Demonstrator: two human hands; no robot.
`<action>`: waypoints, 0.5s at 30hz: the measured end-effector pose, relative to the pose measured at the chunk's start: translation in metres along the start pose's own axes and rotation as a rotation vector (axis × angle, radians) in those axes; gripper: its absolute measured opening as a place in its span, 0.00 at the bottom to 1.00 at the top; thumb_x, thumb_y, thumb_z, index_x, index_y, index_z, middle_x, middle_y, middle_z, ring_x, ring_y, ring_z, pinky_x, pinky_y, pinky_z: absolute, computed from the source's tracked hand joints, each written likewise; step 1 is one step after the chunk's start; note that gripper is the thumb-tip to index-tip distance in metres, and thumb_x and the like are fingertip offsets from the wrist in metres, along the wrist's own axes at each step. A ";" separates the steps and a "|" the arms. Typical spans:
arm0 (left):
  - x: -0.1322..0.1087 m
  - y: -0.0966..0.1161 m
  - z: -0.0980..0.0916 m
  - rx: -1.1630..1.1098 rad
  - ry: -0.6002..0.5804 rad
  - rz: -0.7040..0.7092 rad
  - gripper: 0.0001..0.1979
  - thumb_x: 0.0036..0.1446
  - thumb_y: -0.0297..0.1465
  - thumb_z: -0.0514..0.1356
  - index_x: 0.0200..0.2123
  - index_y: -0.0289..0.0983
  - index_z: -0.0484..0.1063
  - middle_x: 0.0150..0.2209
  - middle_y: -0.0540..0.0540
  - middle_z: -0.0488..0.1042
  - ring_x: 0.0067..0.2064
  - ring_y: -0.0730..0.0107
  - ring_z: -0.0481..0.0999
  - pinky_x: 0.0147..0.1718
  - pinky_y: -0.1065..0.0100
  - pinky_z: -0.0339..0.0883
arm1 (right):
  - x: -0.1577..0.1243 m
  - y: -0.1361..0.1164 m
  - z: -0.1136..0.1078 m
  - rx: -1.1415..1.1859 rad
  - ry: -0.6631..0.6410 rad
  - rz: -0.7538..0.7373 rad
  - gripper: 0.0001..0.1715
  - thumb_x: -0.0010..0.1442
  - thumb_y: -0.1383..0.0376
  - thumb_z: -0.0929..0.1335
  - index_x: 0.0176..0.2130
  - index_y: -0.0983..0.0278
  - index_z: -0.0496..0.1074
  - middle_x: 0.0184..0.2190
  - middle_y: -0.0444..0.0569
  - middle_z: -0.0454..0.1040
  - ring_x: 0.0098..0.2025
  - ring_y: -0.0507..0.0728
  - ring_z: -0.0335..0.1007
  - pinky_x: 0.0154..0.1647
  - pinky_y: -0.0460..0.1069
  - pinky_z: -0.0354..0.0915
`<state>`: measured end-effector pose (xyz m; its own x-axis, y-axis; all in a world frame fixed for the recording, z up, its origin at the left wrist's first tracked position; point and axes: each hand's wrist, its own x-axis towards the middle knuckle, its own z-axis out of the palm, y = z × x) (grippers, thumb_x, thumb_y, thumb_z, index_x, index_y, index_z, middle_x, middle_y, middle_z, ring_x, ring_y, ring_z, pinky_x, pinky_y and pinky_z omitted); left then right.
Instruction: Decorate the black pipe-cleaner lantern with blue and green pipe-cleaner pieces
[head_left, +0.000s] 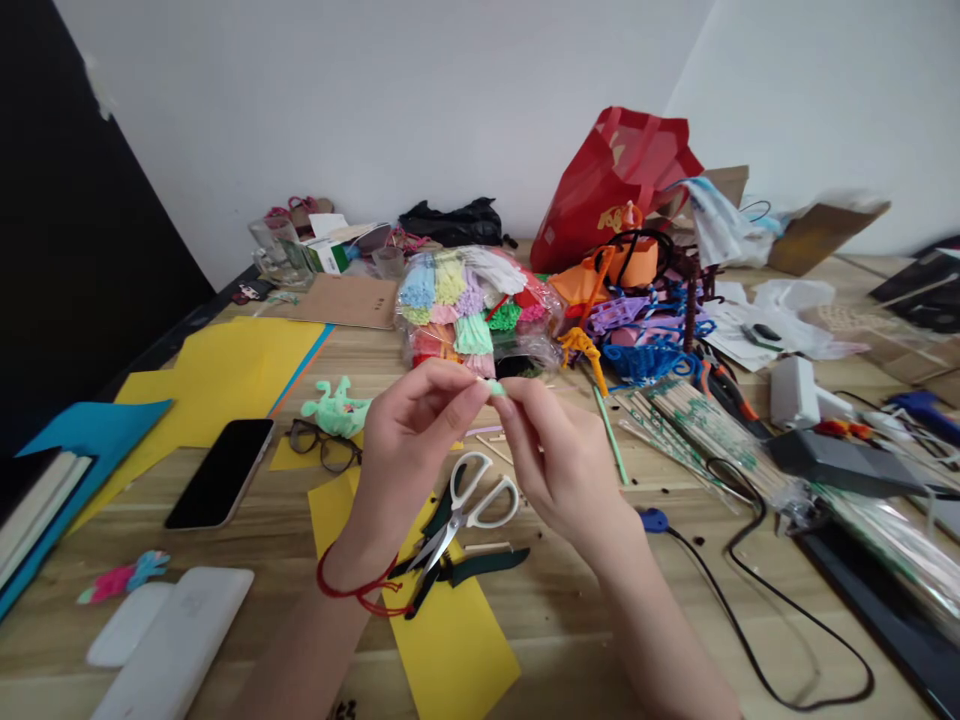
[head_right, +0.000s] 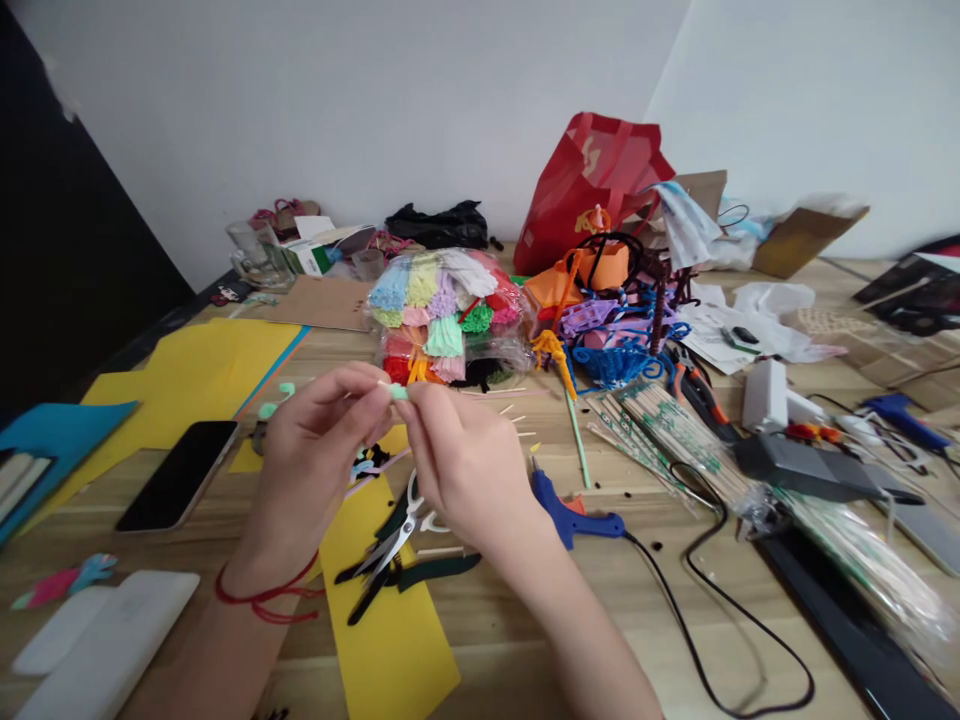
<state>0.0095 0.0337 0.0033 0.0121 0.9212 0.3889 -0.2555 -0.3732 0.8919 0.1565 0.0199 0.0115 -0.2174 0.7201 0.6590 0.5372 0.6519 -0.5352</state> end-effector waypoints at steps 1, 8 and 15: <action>0.000 0.001 -0.001 0.000 -0.011 0.005 0.04 0.59 0.31 0.68 0.32 0.40 0.78 0.32 0.52 0.74 0.28 0.80 0.68 0.28 0.78 0.66 | 0.000 -0.001 0.000 0.092 -0.016 0.029 0.10 0.70 0.67 0.62 0.35 0.63 0.68 0.25 0.43 0.66 0.26 0.50 0.59 0.29 0.46 0.55; 0.008 0.006 -0.011 0.095 -0.139 0.203 0.01 0.55 0.30 0.70 0.33 0.41 0.81 0.35 0.47 0.78 0.36 0.71 0.76 0.31 0.73 0.71 | 0.005 -0.006 -0.004 1.218 -0.309 0.529 0.19 0.69 0.58 0.64 0.27 0.63 0.64 0.15 0.34 0.53 0.17 0.46 0.41 0.18 0.44 0.41; 0.005 0.008 -0.007 0.147 -0.080 0.246 0.03 0.57 0.32 0.69 0.31 0.42 0.81 0.34 0.47 0.77 0.38 0.68 0.77 0.38 0.67 0.73 | 0.009 -0.005 -0.003 1.450 -0.518 0.604 0.20 0.68 0.57 0.62 0.26 0.61 0.61 0.12 0.32 0.49 0.14 0.47 0.39 0.15 0.44 0.44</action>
<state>0.0011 0.0361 0.0105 0.0450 0.7917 0.6092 -0.1178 -0.6014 0.7903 0.1545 0.0224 0.0213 -0.6640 0.7395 0.1104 -0.4551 -0.2826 -0.8444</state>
